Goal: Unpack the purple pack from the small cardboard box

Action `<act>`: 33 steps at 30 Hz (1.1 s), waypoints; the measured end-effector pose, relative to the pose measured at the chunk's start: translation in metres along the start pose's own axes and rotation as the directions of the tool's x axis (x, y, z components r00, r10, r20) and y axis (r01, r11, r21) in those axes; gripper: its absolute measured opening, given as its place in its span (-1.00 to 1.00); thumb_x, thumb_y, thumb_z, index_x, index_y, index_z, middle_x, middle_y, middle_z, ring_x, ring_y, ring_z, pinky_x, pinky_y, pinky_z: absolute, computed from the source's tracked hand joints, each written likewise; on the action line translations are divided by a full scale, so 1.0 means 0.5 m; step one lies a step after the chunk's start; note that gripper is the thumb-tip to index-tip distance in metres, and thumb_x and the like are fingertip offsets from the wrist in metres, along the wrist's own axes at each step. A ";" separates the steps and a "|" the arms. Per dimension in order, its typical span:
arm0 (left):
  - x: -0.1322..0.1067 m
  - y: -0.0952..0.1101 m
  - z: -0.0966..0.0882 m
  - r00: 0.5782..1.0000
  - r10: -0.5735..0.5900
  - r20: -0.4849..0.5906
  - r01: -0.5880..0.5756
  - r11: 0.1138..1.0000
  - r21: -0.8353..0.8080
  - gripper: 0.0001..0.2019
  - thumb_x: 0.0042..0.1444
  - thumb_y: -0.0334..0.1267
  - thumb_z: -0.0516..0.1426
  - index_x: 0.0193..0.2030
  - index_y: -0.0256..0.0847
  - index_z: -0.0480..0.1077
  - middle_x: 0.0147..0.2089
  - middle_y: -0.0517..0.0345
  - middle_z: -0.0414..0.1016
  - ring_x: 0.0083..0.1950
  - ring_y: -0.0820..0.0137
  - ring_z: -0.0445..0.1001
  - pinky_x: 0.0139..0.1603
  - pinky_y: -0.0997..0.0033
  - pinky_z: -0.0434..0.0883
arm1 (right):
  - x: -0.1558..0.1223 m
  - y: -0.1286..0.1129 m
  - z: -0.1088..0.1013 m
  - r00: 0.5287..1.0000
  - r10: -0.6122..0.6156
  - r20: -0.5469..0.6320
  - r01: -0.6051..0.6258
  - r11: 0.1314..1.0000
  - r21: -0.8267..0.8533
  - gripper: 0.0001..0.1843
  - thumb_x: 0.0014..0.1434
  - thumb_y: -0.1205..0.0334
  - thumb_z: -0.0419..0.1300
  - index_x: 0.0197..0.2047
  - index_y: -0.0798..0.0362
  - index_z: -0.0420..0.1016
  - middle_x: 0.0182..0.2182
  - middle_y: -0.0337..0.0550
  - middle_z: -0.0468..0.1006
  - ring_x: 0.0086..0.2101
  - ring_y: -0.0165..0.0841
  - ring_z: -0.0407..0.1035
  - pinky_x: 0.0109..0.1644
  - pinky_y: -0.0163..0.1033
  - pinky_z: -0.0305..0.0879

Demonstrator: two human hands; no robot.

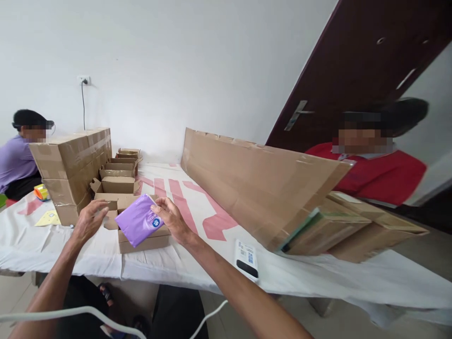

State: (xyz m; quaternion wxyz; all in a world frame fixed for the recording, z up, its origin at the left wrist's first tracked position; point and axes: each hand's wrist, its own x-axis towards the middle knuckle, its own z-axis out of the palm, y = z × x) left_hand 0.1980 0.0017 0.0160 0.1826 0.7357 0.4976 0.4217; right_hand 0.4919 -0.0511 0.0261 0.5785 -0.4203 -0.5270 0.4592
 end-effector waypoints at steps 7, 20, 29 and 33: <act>-0.033 0.120 0.033 0.945 -0.046 0.325 0.172 0.912 -0.372 -0.14 -0.06 0.26 0.42 0.32 -0.18 0.52 0.12 -0.08 0.69 0.13 -0.13 0.61 0.06 0.11 0.56 | 0.014 0.000 0.019 0.999 -0.003 0.045 -0.003 0.992 0.126 -0.48 -0.01 -0.20 0.47 -0.22 -0.02 0.43 -0.40 -0.32 0.45 -0.39 -0.37 0.32 -0.28 -0.24 0.27; -0.032 0.158 0.068 0.979 -0.087 0.184 0.173 0.830 -0.530 -0.21 -0.02 0.24 0.42 0.25 -0.26 0.56 0.14 -0.08 0.68 0.21 -0.14 0.57 0.16 0.16 0.48 | -0.014 0.036 -0.008 0.983 -0.032 0.182 -0.015 0.968 0.251 -0.26 -0.01 -0.06 0.56 0.16 -0.09 0.38 -0.02 -0.12 0.57 0.03 -0.12 0.49 0.08 0.03 0.56; -0.033 0.148 0.080 0.959 -0.139 0.248 0.252 0.820 -0.513 -0.26 0.05 0.22 0.38 0.26 -0.23 0.55 0.06 -0.07 0.69 0.14 -0.10 0.60 0.04 0.14 0.53 | -0.001 0.030 -0.021 0.988 -0.082 0.132 0.062 0.987 0.148 -0.40 0.02 0.07 0.45 0.13 -0.09 0.45 -0.02 -0.15 0.61 0.04 -0.12 0.49 0.14 -0.01 0.50; -0.018 0.164 0.071 0.940 -0.101 0.327 0.278 0.785 -0.554 -0.23 -0.11 0.09 0.48 0.24 -0.19 0.54 0.12 -0.09 0.68 0.20 -0.12 0.58 0.12 0.08 0.54 | 0.035 0.023 -0.033 0.985 -0.088 0.149 0.072 0.992 0.106 -0.40 0.03 0.13 0.41 0.16 -0.09 0.47 -0.02 -0.15 0.64 0.07 -0.11 0.51 0.22 0.03 0.43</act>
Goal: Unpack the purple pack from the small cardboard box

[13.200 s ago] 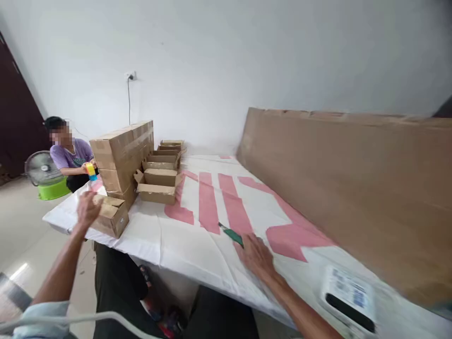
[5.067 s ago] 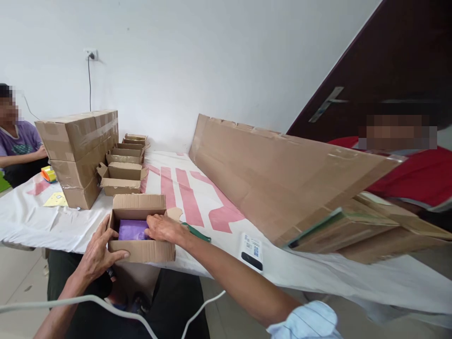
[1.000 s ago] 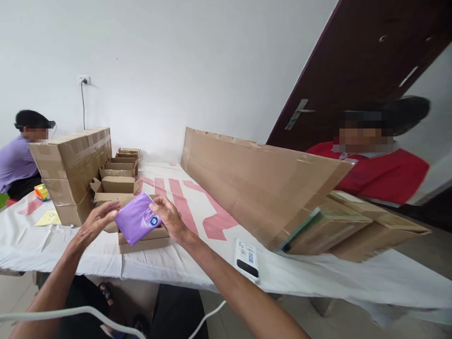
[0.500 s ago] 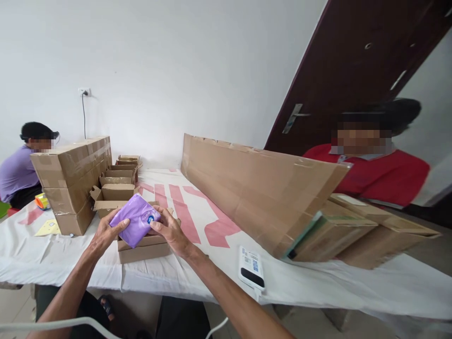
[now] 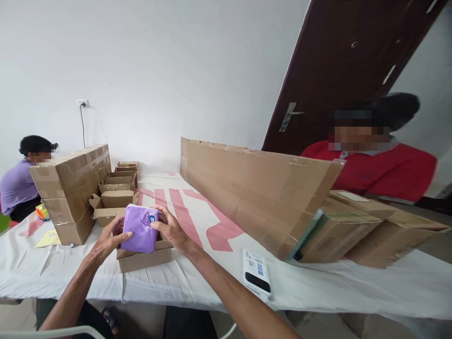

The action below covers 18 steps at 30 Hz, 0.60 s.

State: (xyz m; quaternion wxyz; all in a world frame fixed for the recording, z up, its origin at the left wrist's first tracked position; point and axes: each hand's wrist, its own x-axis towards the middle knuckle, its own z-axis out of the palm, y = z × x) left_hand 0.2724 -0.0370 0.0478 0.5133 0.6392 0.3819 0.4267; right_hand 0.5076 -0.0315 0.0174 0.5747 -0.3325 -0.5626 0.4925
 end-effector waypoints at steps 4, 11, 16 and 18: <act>0.017 -0.001 -0.001 0.998 -0.010 -0.067 0.011 1.000 0.019 -0.25 -0.12 0.02 0.49 0.24 -0.17 0.52 0.08 -0.07 0.68 0.16 -0.08 0.60 0.03 0.11 0.56 | 0.048 -0.011 -0.010 0.996 0.004 0.089 0.001 0.999 -0.051 -0.36 0.02 0.12 0.44 0.19 -0.08 0.48 0.01 -0.11 0.66 0.06 -0.11 0.53 0.23 0.05 0.41; 0.033 -0.065 0.007 0.974 -0.042 -0.221 -0.018 0.964 -0.266 -0.25 -0.24 -0.09 0.55 0.12 -0.22 0.46 -0.02 -0.04 0.67 -0.01 0.05 0.66 -0.02 0.13 0.59 | 0.029 -0.003 -0.027 0.996 0.017 0.089 -0.014 0.999 -0.034 -0.31 0.07 -0.10 0.48 0.20 -0.07 0.45 0.13 -0.03 0.60 0.18 -0.07 0.48 0.26 0.07 0.42; 0.028 -0.072 0.010 0.961 -0.052 -0.273 -0.017 0.969 -0.245 -0.24 -0.24 -0.05 0.56 0.08 -0.17 0.38 0.01 0.01 0.65 0.02 0.08 0.66 0.02 0.10 0.61 | 0.000 0.031 -0.023 0.995 0.091 0.040 -0.090 0.995 -0.034 -0.41 0.07 -0.12 0.48 0.13 -0.15 0.51 0.06 -0.08 0.63 0.06 0.00 0.54 -0.06 0.06 0.59; 0.033 -0.068 -0.002 0.962 -0.049 -0.270 0.012 0.990 -0.138 -0.25 -0.22 0.00 0.54 0.10 -0.18 0.41 0.03 -0.01 0.64 0.04 0.07 0.65 -0.01 0.13 0.61 | 0.014 0.041 -0.019 0.999 0.048 0.003 -0.048 0.999 -0.013 -0.41 0.06 -0.10 0.49 0.10 -0.12 0.52 0.00 -0.09 0.65 0.03 -0.04 0.55 -0.04 0.03 0.57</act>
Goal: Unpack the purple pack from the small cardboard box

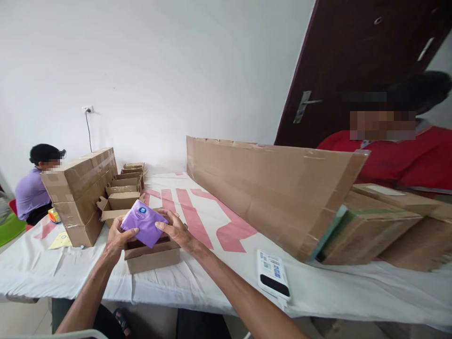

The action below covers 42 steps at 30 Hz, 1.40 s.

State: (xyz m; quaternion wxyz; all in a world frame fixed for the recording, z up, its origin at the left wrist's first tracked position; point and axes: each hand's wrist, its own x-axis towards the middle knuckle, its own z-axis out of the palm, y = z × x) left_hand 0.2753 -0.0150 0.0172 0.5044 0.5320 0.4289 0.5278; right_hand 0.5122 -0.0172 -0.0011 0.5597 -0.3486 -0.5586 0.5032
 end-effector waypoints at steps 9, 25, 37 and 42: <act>0.096 0.017 -0.026 0.963 -0.151 0.223 0.039 0.897 0.440 -0.38 -0.17 0.14 0.45 -0.01 -0.19 0.60 -0.01 -0.10 0.66 0.04 0.00 0.59 -0.11 0.20 0.52 | 0.138 0.030 0.003 0.971 -0.068 -0.231 0.026 0.983 -0.181 -0.46 -0.01 -0.14 0.43 -0.04 -0.03 0.52 -0.05 -0.09 0.64 0.01 -0.11 0.49 0.12 0.01 0.42; 0.204 -0.026 -0.031 0.952 -0.212 0.222 0.069 0.853 0.517 -0.45 -0.30 0.10 0.52 -0.25 -0.21 0.55 -0.41 0.15 0.52 -0.32 0.24 0.50 -0.32 0.35 0.37 | 0.186 0.065 -0.014 0.989 -0.016 -0.148 -0.022 0.968 -0.250 -0.64 0.03 -0.06 0.31 -0.18 -0.01 0.57 -0.26 -0.23 0.64 -0.09 -0.16 0.44 0.07 -0.11 0.37; 0.195 0.009 -0.036 0.961 -0.051 0.272 -0.061 0.920 0.387 -0.36 -0.24 0.19 0.50 -0.13 -0.24 0.56 -0.24 0.07 0.58 -0.20 0.24 0.53 -0.16 0.29 0.46 | 0.206 0.047 -0.019 0.983 -0.129 -0.131 0.105 0.979 -0.177 -0.36 0.11 -0.06 0.35 0.23 -0.03 0.60 0.25 -0.05 0.60 0.36 -0.02 0.27 0.49 0.12 0.10; 0.198 0.044 -0.023 0.957 0.044 0.285 -0.142 0.932 0.332 -0.36 -0.21 0.21 0.48 -0.11 -0.23 0.57 -0.19 0.04 0.59 -0.16 0.20 0.53 -0.12 0.24 0.48 | 0.228 0.019 -0.009 0.975 -0.183 -0.127 0.163 0.974 -0.156 -0.21 0.12 -0.15 0.32 0.38 -0.08 0.50 0.34 -0.09 0.51 0.44 -0.07 0.17 0.54 0.06 0.05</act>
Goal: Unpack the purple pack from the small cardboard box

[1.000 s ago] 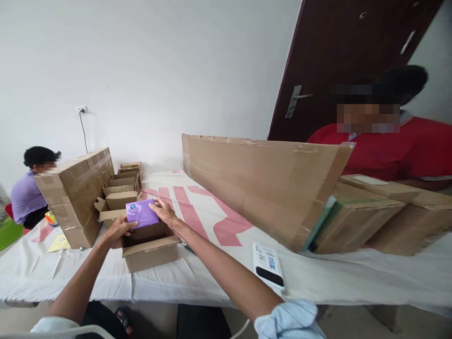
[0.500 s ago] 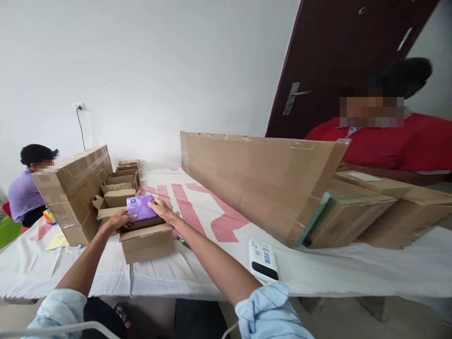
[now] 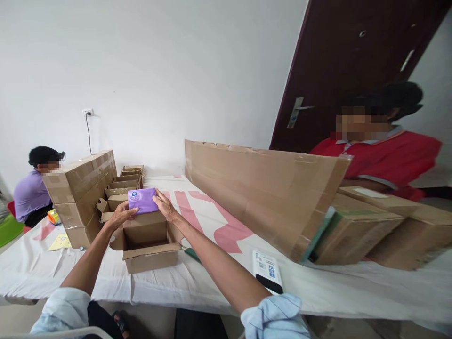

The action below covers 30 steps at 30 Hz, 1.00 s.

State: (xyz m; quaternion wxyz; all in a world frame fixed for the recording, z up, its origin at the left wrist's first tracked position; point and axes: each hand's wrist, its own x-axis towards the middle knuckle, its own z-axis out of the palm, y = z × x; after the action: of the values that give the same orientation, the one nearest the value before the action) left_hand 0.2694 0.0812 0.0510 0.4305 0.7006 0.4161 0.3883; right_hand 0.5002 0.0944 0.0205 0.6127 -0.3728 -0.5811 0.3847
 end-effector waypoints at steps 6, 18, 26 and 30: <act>-0.001 0.045 -0.008 0.997 0.075 -0.013 -0.075 0.997 -0.008 -0.33 -0.16 0.24 0.45 -0.03 -0.22 0.59 -0.08 -0.05 0.66 -0.05 0.09 0.58 -0.12 0.23 0.47 | 0.013 -0.030 0.002 0.998 -0.060 0.008 0.060 0.998 0.002 -0.15 0.18 -0.23 0.25 0.45 -0.04 0.42 0.40 -0.05 0.42 0.41 -0.07 0.22 0.50 0.04 0.15; -0.003 0.088 -0.005 0.980 0.197 -0.028 -0.198 0.979 -0.047 -0.23 -0.05 0.25 0.43 0.18 -0.24 0.52 0.12 -0.15 0.64 0.14 -0.09 0.57 -0.06 0.17 0.54 | 0.008 -0.093 -0.005 0.981 -0.193 0.034 0.194 0.980 -0.043 -0.14 0.27 -0.25 0.19 0.53 -0.06 0.30 0.46 0.00 0.32 0.35 -0.09 0.28 0.52 0.06 0.11; -0.010 0.101 0.002 0.939 0.345 -0.020 -0.345 0.935 -0.083 -0.39 0.06 0.12 0.43 0.10 -0.28 0.55 0.04 -0.09 0.66 -0.01 0.11 0.58 -0.03 0.23 0.51 | -0.002 -0.097 0.000 0.966 -0.259 0.007 0.259 0.966 -0.010 -0.07 0.29 -0.29 0.20 0.60 -0.14 0.13 0.51 -0.07 0.24 0.38 -0.06 0.24 0.52 0.12 0.13; -0.011 0.105 0.006 0.911 0.411 -0.015 -0.410 0.904 -0.123 -0.44 0.10 0.05 0.44 0.11 -0.27 0.55 0.11 -0.10 0.66 0.06 0.09 0.58 0.06 0.20 0.51 | -0.013 -0.107 -0.001 0.957 -0.291 0.018 0.291 0.956 -0.021 -0.08 0.31 -0.29 0.18 0.61 -0.18 0.08 0.51 -0.12 0.24 0.42 -0.06 0.19 0.55 0.15 0.09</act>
State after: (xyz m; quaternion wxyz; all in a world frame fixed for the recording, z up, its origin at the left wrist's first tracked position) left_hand 0.2832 0.0607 0.0979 0.3841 0.7467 0.2318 0.4911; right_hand 0.5023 0.0656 0.0661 0.6540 -0.2874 -0.6385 0.2864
